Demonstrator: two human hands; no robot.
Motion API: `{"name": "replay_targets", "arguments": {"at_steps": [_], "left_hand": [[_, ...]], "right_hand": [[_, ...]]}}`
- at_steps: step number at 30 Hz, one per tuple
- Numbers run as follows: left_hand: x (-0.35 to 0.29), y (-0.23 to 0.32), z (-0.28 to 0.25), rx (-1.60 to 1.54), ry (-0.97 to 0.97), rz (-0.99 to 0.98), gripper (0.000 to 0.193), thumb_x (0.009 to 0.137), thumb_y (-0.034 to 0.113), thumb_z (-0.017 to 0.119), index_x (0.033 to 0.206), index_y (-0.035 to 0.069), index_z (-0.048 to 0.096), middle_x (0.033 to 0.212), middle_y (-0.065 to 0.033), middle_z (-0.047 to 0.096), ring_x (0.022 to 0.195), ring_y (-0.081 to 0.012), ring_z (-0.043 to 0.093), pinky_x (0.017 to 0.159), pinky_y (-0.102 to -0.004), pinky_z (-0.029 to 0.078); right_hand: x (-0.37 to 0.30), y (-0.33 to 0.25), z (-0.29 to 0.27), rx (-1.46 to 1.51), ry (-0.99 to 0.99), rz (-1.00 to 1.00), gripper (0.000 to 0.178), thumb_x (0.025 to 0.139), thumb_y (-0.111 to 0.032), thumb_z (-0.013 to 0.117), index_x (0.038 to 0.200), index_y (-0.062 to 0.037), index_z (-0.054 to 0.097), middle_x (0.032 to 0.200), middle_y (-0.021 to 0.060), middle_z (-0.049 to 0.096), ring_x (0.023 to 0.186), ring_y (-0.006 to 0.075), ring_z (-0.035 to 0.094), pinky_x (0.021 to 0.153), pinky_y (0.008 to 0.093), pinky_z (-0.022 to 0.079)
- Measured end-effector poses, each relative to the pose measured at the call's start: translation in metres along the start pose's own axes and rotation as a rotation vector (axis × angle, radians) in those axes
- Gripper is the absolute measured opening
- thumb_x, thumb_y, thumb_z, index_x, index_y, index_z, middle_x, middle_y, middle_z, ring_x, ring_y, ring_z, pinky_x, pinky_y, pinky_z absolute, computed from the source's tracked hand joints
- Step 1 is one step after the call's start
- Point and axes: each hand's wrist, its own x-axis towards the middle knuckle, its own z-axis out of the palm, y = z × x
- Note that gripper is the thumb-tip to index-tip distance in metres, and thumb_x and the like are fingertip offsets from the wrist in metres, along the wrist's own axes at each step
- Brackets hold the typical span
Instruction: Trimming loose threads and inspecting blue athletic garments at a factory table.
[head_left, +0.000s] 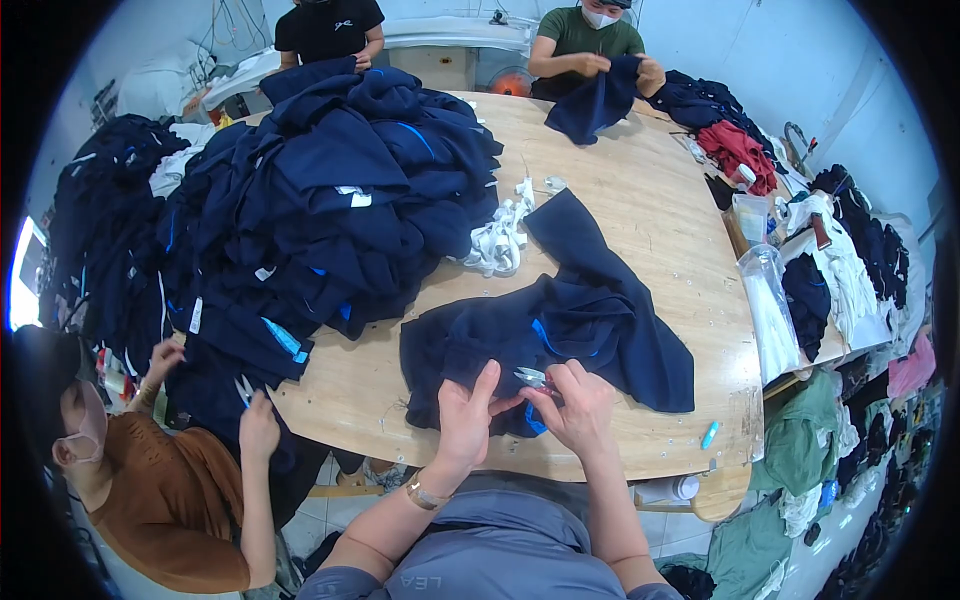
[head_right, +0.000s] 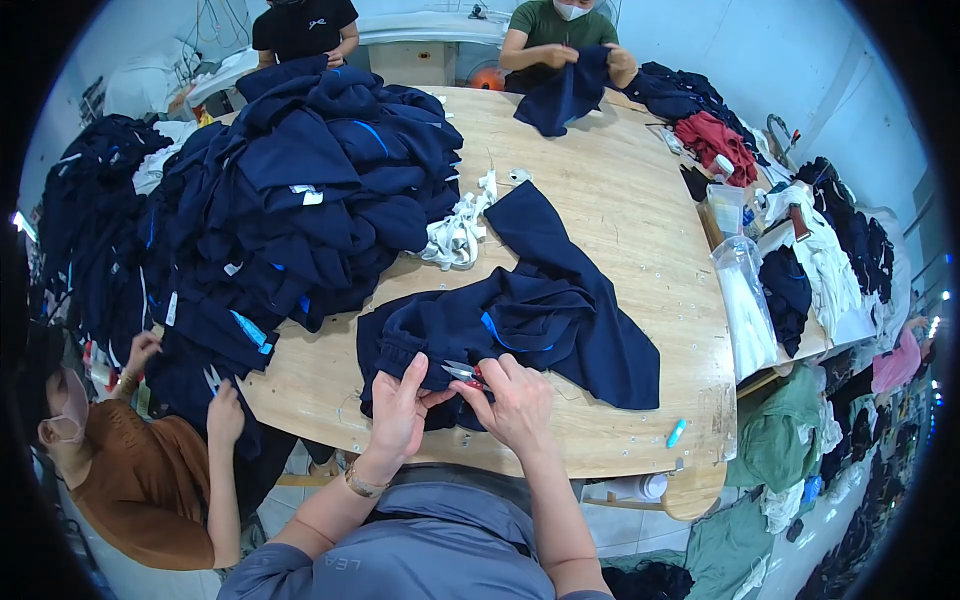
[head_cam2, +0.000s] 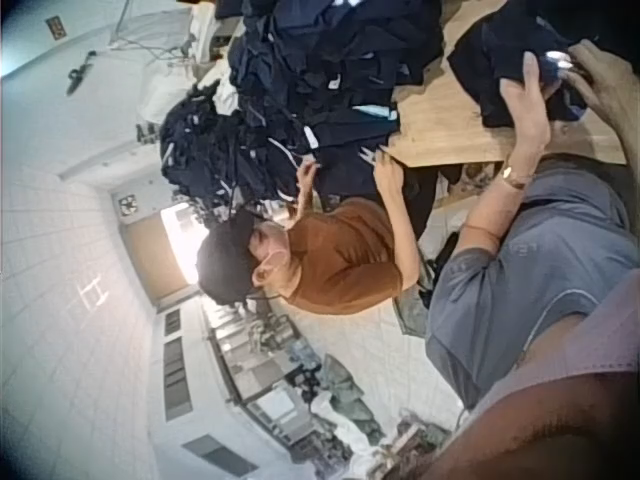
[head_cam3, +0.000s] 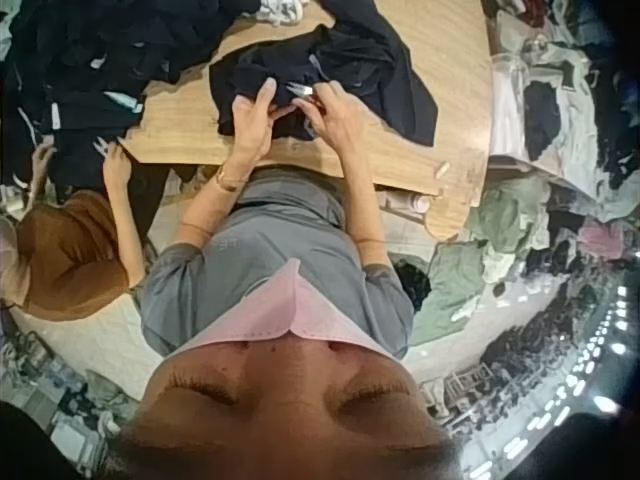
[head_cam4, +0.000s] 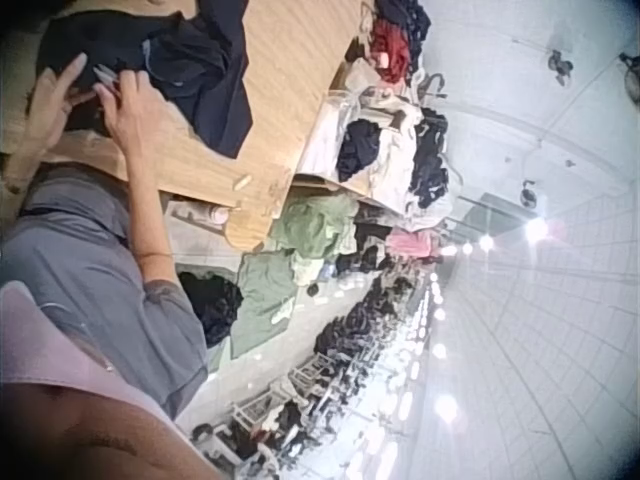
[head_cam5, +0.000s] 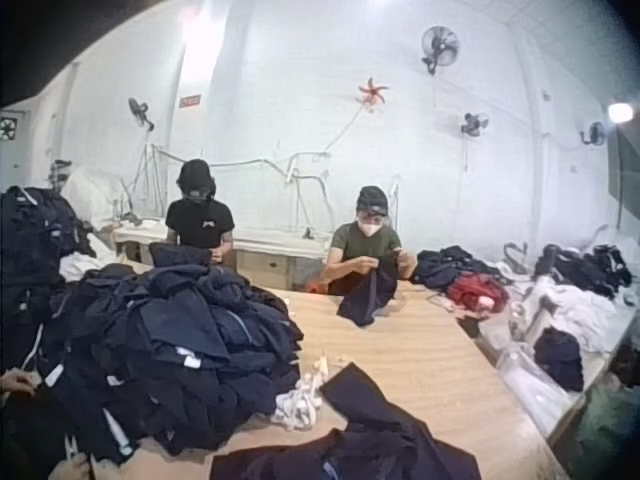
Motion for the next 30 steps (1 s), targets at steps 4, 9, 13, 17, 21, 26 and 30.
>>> {"name": "replay_targets", "arguments": {"at_steps": [4, 9, 13, 17, 21, 26, 30], "left_hand": [[0.0, 0.002, -0.001, -0.02, -0.044, -0.04, 0.025, 0.092, 0.017, 0.052, 0.113, 0.003, 0.049, 0.103, -0.008, 0.059, 0.09, -0.0163, 0.061, 0.071, -0.0315, 0.056], [0.001, 0.004, 0.0, -0.126, -0.074, -0.112, 0.028, 0.094, 0.018, 0.048, 0.118, 0.003, 0.046, 0.107, -0.0088, 0.059, 0.093, -0.0187, 0.061, 0.077, -0.0355, 0.054], [0.001, -0.002, -0.004, -0.209, -0.12, -0.085, 0.016, 0.093, 0.016, 0.048, 0.096, 0.002, 0.055, 0.096, -0.0097, 0.062, 0.087, -0.0171, 0.063, 0.074, -0.0337, 0.054], [0.001, -0.007, -0.004, -0.149, -0.086, -0.038, 0.022, 0.092, 0.014, 0.05, 0.075, 0.002, 0.058, 0.084, -0.0097, 0.064, 0.078, -0.0154, 0.064, 0.071, -0.0321, 0.053], [0.006, 0.0, -0.021, -0.208, -0.23, -0.151, 0.023, 0.091, 0.014, 0.051, 0.074, 0.001, 0.059, 0.079, -0.0099, 0.064, 0.076, -0.0156, 0.064, 0.076, -0.0334, 0.053], [0.006, 0.005, -0.008, -0.233, -0.1, -0.152, 0.023, 0.093, 0.016, 0.048, 0.086, -0.002, 0.06, 0.089, -0.0113, 0.065, 0.082, -0.0173, 0.064, 0.086, -0.0398, 0.051], [0.009, 0.004, -0.014, -0.259, -0.128, -0.117, 0.026, 0.095, 0.018, 0.045, 0.097, -0.004, 0.059, 0.097, -0.0121, 0.064, 0.091, -0.019, 0.062, 0.088, -0.0402, 0.05]], "right_hand": [[-0.001, 0.006, 0.006, 0.04, 0.035, -0.008, 0.029, 0.075, -0.034, 0.069, 0.073, -0.0085, 0.054, 0.061, 0.0044, 0.047, 0.046, 0.0196, 0.047, 0.044, 0.0301, 0.036], [-0.008, 0.001, 0.006, 0.573, 0.045, 0.408, 0.02, 0.077, -0.014, 0.068, 0.08, -0.0041, 0.051, 0.06, -0.0026, 0.042, 0.052, 0.0062, 0.042, 0.047, 0.0223, 0.032], [0.001, -0.018, 0.005, 0.813, 0.029, 0.443, 0.018, 0.077, -0.006, 0.067, 0.081, -0.0052, 0.049, 0.06, -0.0072, 0.039, 0.051, -0.0001, 0.031, 0.045, 0.0171, 0.025], [0.008, -0.032, 0.013, 0.592, 0.062, 0.443, 0.014, 0.077, -0.004, 0.065, 0.078, -0.0034, 0.052, 0.055, -0.0022, 0.043, 0.048, 0.0045, 0.039, 0.043, 0.0209, 0.031], [-0.005, -0.037, 0.006, 0.633, -0.149, 0.099, 0.01, 0.074, 0.0, 0.062, 0.082, -0.0029, 0.057, 0.059, 0.0092, 0.054, 0.048, 0.0167, 0.054, 0.046, 0.0262, 0.04], [-0.017, -0.036, -0.003, 0.695, -0.275, 0.018, 0.013, 0.068, -0.004, 0.068, 0.079, -0.0039, 0.06, 0.055, 0.0064, 0.053, 0.049, 0.0163, 0.055, 0.046, 0.0277, 0.041], [-0.02, -0.033, -0.01, 0.73, -0.149, -0.055, 0.015, 0.067, -0.009, 0.071, 0.076, -0.0029, 0.061, 0.054, 0.0044, 0.052, 0.046, 0.0143, 0.051, 0.044, 0.0263, 0.038]]}}
